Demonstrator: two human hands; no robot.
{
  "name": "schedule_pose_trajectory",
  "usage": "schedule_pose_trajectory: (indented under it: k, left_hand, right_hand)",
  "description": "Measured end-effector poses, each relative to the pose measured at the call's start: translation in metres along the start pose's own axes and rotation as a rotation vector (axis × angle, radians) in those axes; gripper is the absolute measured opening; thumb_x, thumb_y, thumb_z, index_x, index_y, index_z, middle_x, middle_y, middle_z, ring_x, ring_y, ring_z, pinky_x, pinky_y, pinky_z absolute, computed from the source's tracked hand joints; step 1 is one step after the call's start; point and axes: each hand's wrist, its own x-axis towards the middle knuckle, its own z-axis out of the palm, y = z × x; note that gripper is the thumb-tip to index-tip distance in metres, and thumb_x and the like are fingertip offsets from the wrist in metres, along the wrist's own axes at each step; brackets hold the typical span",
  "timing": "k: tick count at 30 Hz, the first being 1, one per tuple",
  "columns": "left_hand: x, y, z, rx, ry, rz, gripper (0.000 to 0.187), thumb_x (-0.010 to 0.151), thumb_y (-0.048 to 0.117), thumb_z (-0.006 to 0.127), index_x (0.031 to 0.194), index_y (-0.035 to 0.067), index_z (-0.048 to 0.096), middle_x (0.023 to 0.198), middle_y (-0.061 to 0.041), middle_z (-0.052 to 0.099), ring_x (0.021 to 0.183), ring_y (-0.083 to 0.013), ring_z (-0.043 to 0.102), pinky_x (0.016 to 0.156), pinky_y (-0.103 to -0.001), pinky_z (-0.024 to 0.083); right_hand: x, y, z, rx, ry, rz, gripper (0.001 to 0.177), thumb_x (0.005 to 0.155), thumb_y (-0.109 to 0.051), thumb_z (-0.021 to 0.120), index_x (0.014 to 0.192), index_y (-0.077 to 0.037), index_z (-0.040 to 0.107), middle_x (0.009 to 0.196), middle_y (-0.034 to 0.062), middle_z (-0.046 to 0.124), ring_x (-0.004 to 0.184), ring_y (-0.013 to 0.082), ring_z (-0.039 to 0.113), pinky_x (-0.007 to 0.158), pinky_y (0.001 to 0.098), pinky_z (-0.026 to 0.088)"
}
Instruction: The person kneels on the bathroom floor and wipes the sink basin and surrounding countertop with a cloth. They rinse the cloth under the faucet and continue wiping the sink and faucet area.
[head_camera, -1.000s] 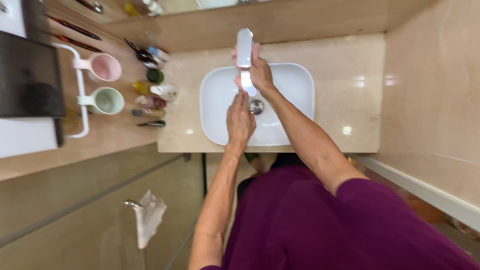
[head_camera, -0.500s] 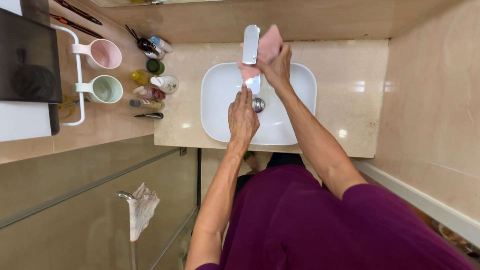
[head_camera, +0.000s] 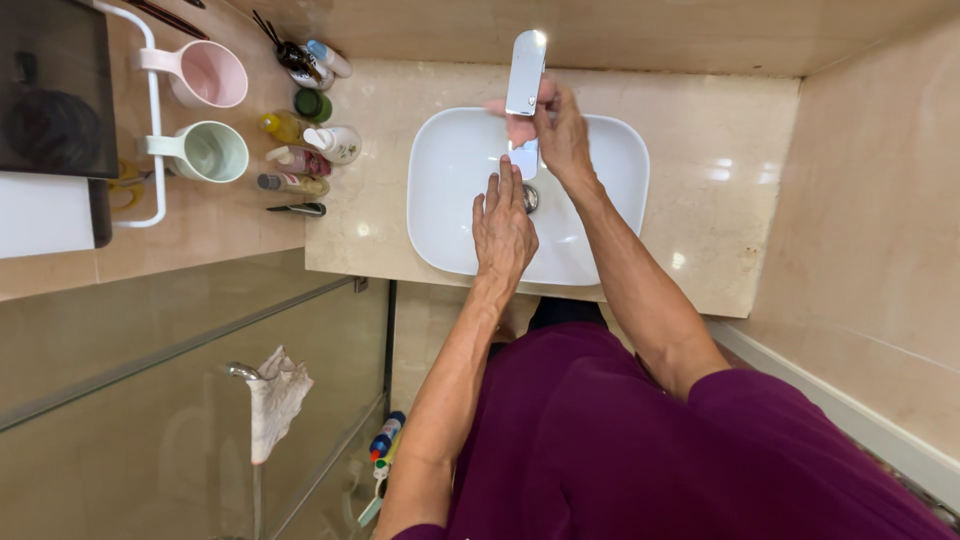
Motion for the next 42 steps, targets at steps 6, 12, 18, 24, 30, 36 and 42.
schedule_pose_trajectory:
  k: [6, 12, 18, 24, 30, 36, 42]
  left_hand:
    - [0.001, 0.001, -0.001, -0.095, 0.028, 0.021, 0.079, 0.072, -0.006, 0.062, 0.148, -0.013, 0.042, 0.16, -0.024, 0.036, 0.136, -0.0372, 0.048, 0.107, -0.048, 0.044]
    - [0.003, -0.002, -0.005, -0.131, 0.058, 0.057, 0.075, 0.072, -0.006, 0.063, 0.144, -0.016, 0.045, 0.158, -0.026, 0.04, 0.133, -0.0383, 0.05, 0.105, -0.047, 0.045]
    - [-0.01, -0.018, -0.006, -0.259, 0.167, 0.109, 0.068, 0.075, -0.006, 0.067, 0.141, -0.009, 0.054, 0.15, -0.024, 0.05, 0.137, -0.0436, 0.046, 0.109, -0.049, 0.041]
    - [-0.034, -0.017, 0.004, -0.424, 0.175, 0.036, 0.056, 0.082, -0.005, 0.064, 0.137, -0.008, 0.059, 0.156, -0.023, 0.045, 0.139, -0.0417, 0.049, 0.113, -0.047, 0.041]
    - [-0.062, -0.025, 0.004, -0.479, 0.18, -0.055, 0.051, 0.084, -0.004, 0.064, 0.135, -0.008, 0.062, 0.154, -0.024, 0.049, 0.138, -0.0406, 0.05, 0.114, -0.047, 0.04]
    - [-0.075, -0.038, 0.008, -0.482, 0.208, -0.128, 0.048, 0.086, -0.002, 0.063, 0.133, -0.008, 0.063, 0.154, -0.024, 0.049, 0.138, -0.0412, 0.05, 0.114, -0.048, 0.04]
    - [-0.077, -0.032, 0.005, -0.498, 0.196, -0.149, 0.047, 0.086, -0.001, 0.063, 0.133, -0.006, 0.063, 0.15, -0.024, 0.054, 0.134, -0.042, 0.053, 0.114, -0.048, 0.043]
  right_hand:
    - [0.033, 0.022, 0.015, 0.596, -0.214, 0.479, 0.029, 0.118, -0.023, 0.04, 0.131, 0.001, 0.051, 0.101, 0.0168, 0.066, 0.09, 0.0269, 0.065, 0.083, 0.0404, 0.057]
    - [-0.02, 0.021, -0.004, 0.303, -0.337, 0.19, 0.044, 0.106, -0.008, 0.053, 0.147, 0.001, 0.043, 0.134, 0.0111, 0.06, 0.127, 0.0204, 0.055, 0.11, 0.0366, 0.041]
    - [-0.02, -0.002, 0.0, 0.421, -0.35, 0.403, 0.046, 0.094, -0.009, 0.058, 0.138, 0.0, 0.05, 0.119, 0.0064, 0.067, 0.107, 0.0128, 0.067, 0.09, 0.0306, 0.056]
    - [0.012, -0.018, 0.021, 0.398, -0.155, 0.514, 0.035, 0.102, -0.011, 0.055, 0.134, 0.003, 0.056, 0.099, 0.0067, 0.071, 0.08, 0.0127, 0.065, 0.063, 0.0291, 0.051]
    - [-0.038, -0.052, -0.002, 0.664, -0.32, 0.436, 0.052, 0.093, -0.002, 0.044, 0.145, -0.003, 0.04, 0.095, 0.0012, 0.065, 0.072, 0.0103, 0.06, 0.05, 0.0245, 0.04]
    - [-0.02, -0.044, 0.013, 0.466, -0.269, 0.481, 0.038, 0.089, -0.01, 0.049, 0.125, -0.001, 0.055, 0.091, 0.0091, 0.071, 0.057, 0.0186, 0.061, 0.036, 0.0327, 0.033]
    - [-0.008, -0.046, 0.016, 0.443, -0.11, 0.68, 0.052, 0.104, -0.044, 0.06, 0.117, 0.005, 0.067, 0.091, 0.0103, 0.076, 0.067, 0.011, 0.073, 0.043, 0.0296, 0.046]
